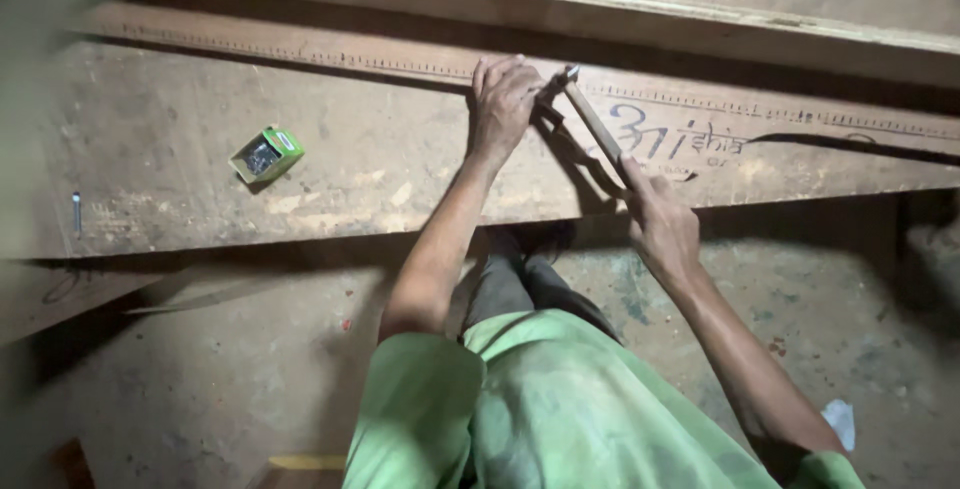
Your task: The person aligns a decorative wooden piece onto a larger wooden frame and secures it by hammering nails along its edges. The person then flips the frame to inspect the attached piece.
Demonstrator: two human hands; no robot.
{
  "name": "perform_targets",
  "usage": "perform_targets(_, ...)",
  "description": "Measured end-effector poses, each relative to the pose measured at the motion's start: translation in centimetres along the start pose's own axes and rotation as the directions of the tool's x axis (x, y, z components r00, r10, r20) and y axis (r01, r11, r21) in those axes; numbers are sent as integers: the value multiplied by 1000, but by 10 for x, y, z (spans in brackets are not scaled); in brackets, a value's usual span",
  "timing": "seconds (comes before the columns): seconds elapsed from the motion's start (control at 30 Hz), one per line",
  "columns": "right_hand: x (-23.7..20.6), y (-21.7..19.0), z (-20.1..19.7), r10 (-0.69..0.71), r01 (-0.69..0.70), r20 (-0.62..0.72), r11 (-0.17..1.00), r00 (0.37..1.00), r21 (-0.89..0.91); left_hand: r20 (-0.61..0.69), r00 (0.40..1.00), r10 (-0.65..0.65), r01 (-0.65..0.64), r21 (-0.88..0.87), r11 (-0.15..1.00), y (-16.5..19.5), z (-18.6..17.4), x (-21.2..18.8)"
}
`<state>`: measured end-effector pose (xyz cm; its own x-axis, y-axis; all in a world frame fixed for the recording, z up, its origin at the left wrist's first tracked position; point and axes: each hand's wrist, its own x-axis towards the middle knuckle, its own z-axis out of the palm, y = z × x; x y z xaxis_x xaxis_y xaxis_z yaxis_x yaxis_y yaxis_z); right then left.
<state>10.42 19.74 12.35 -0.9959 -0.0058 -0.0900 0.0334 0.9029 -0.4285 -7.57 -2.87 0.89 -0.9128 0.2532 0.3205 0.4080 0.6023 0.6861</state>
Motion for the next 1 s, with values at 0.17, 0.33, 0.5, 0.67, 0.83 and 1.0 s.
perform_targets(0.17, -19, 13, 4, 112, -109, -47, 993, 993, 54, 52, 999, 8, -6, -27, 1000, -6, -6, 1)
perform_targets(0.33, -41, 34, 4, 153, -150, -64, 987, 986, 52, 99, 995, -21, 11, 101, 995, -35, -17, 3)
perform_targets(0.5, -46, 48, 16, 212, -212, -7, 977, 977, 23, 59, 991, 123, -135, 281, 950, -64, -27, 22)
perform_targets(0.67, -47, 47, 25, 69, -61, -108, 995, 992, 76, 269, 938, 219, -313, 388, 867, -69, -17, 35)
perform_targets(0.83, -52, 37, 14, 84, -76, -76, 991, 994, 106, 460, 887, 43, -283, 468, 837, -68, -10, 40)
perform_targets(1.0, -38, 25, 4, 13, -14, 77, 1000, 997, 6, 682, 714, 159, -475, 306, 825, -71, -23, 42)
